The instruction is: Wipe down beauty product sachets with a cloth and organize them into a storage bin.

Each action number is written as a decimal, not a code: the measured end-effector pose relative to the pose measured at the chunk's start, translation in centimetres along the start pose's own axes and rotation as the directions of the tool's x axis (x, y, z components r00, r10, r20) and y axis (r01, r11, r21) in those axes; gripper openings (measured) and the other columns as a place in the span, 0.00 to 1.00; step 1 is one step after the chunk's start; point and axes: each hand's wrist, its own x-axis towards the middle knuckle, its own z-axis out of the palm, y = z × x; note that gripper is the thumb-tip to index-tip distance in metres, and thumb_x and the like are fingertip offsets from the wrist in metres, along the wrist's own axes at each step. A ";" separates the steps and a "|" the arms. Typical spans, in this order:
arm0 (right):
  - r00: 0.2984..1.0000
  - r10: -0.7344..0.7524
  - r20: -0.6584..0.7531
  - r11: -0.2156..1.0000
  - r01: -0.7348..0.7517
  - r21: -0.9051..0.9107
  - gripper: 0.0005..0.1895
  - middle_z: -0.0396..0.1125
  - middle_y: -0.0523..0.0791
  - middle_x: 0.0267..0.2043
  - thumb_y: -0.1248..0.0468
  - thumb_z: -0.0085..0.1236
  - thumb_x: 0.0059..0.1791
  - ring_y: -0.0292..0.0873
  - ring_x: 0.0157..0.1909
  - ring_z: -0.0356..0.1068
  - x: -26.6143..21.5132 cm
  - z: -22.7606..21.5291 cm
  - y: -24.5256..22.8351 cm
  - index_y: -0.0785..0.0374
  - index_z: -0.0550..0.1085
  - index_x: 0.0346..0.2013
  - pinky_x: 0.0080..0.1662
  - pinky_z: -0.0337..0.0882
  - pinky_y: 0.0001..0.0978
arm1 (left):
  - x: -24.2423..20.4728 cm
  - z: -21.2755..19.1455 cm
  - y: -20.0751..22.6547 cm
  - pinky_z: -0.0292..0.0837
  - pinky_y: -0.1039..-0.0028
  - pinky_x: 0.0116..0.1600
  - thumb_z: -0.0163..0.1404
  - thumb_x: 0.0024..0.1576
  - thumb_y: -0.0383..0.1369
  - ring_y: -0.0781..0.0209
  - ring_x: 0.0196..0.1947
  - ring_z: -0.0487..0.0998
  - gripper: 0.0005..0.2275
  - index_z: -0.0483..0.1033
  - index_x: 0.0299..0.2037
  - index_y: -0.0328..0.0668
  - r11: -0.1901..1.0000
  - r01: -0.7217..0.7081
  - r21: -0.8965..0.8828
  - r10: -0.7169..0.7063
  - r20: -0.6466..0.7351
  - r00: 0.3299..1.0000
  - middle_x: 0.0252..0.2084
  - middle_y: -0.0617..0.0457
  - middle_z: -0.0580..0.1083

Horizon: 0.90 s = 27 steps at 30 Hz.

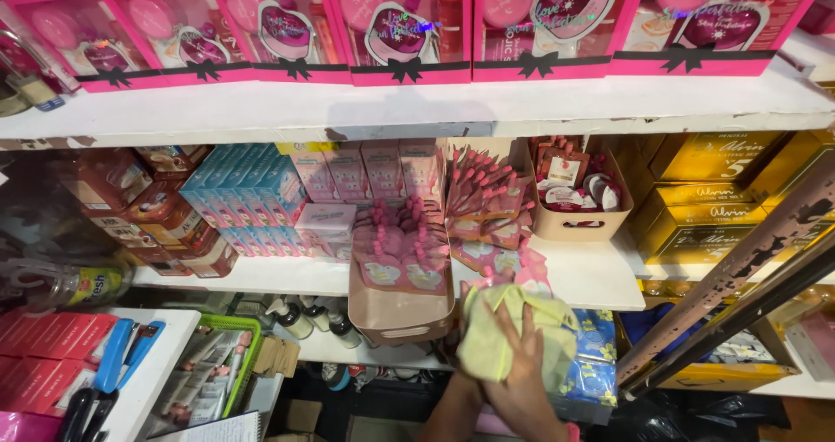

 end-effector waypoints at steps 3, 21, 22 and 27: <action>0.999 0.044 -0.016 0.940 -0.036 0.340 0.46 0.52 0.51 0.75 0.58 0.59 0.42 0.61 0.74 0.48 -1.0 2.3 2.7 0.59 0.51 0.72 0.66 0.50 0.57 | -0.5 -0.3 0.3 0.61 0.56 0.70 0.35 0.70 0.58 0.51 0.64 0.70 0.32 0.62 0.75 0.43 0.998 -0.022 -0.058 0.032 0.177 0.984 0.65 0.48 0.70; 0.857 0.504 -0.110 0.810 -0.424 0.404 0.16 0.77 0.51 0.44 0.70 0.59 0.49 0.43 0.44 0.76 5.4 -11.5 4.2 0.66 0.78 0.52 0.48 0.74 0.36 | -0.2 0.1 -4.0 0.69 0.69 0.63 0.57 0.58 0.39 0.67 0.57 0.75 0.32 0.51 0.69 0.60 0.653 0.051 0.755 0.502 -0.482 0.719 0.62 0.61 0.67; 0.856 0.504 -0.113 0.810 -0.423 0.406 0.16 0.77 0.51 0.44 0.70 0.59 0.49 0.43 0.44 0.76 4.4 -10.5 4.1 0.66 0.78 0.52 0.48 0.74 0.36 | -0.3 1.0 -3.8 0.69 0.69 0.63 0.57 0.58 0.39 0.67 0.57 0.75 0.32 0.51 0.69 0.60 0.652 0.051 0.757 0.500 -0.480 0.721 0.62 0.61 0.67; 0.937 0.035 0.347 0.885 -0.190 0.425 0.39 0.74 0.49 0.56 0.65 0.64 0.39 0.44 0.61 0.74 0.3 -7.0 -1.1 0.59 0.65 0.66 0.61 0.68 0.40 | -0.7 1.4 -4.0 0.66 0.66 0.60 0.39 0.62 0.56 0.64 0.58 0.74 0.31 0.63 0.70 0.48 0.944 0.052 0.325 0.137 -0.531 0.836 0.63 0.55 0.72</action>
